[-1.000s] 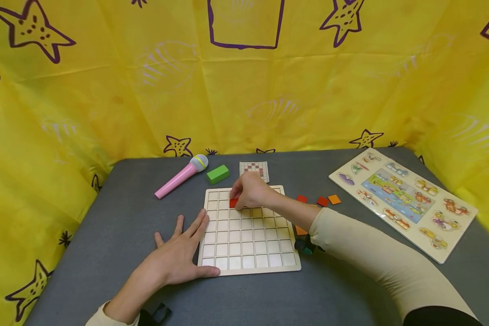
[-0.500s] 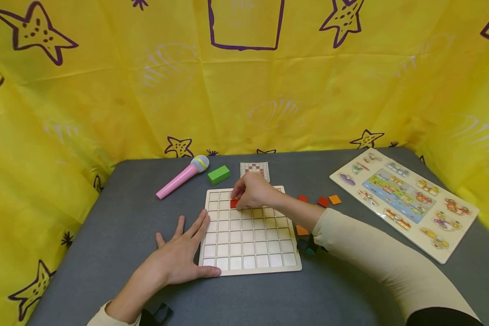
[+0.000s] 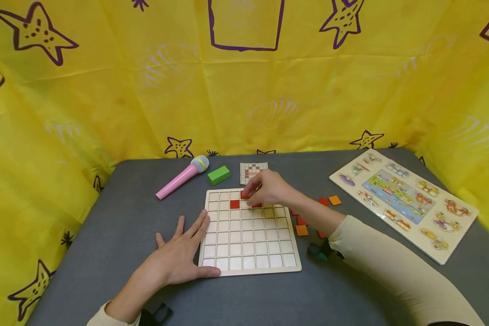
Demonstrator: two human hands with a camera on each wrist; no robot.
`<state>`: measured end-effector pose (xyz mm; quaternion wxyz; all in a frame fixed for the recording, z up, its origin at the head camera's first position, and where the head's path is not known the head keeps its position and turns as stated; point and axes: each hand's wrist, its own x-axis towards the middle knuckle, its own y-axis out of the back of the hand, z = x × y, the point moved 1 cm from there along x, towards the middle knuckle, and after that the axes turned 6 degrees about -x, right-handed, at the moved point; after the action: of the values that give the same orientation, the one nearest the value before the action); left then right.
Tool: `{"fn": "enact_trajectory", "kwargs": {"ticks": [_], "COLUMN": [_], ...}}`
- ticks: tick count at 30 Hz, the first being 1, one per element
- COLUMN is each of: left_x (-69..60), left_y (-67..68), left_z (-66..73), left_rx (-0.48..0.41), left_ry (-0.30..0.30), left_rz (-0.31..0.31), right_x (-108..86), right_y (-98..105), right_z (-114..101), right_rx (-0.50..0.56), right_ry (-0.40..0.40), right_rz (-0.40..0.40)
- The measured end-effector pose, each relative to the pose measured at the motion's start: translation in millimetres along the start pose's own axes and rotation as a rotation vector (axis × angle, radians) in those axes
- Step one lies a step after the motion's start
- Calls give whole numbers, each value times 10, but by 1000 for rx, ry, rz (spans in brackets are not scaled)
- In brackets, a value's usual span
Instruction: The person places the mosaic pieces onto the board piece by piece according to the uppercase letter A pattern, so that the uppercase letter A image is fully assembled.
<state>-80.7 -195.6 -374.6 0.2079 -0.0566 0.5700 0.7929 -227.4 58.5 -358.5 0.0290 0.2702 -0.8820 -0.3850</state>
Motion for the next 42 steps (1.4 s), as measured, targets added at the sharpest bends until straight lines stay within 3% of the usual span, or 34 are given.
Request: {"fn": "enact_trajectory", "kwargs": {"ticks": [8, 24, 42], "left_x": [7, 16, 8], "left_y": [-12, -18, -19], "left_z": [-13, -38, -29], "left_rx": [3, 0, 1], "left_ry": [-5, -13, -12], "left_rz": [6, 21, 14], "right_x": [-202, -554, -737], "right_y": [175, 414, 574], "right_z": [121, 453, 689], "right_rx": [91, 112, 167], "right_ry": [-57, -55, -143], "right_rz": [29, 121, 188]}}
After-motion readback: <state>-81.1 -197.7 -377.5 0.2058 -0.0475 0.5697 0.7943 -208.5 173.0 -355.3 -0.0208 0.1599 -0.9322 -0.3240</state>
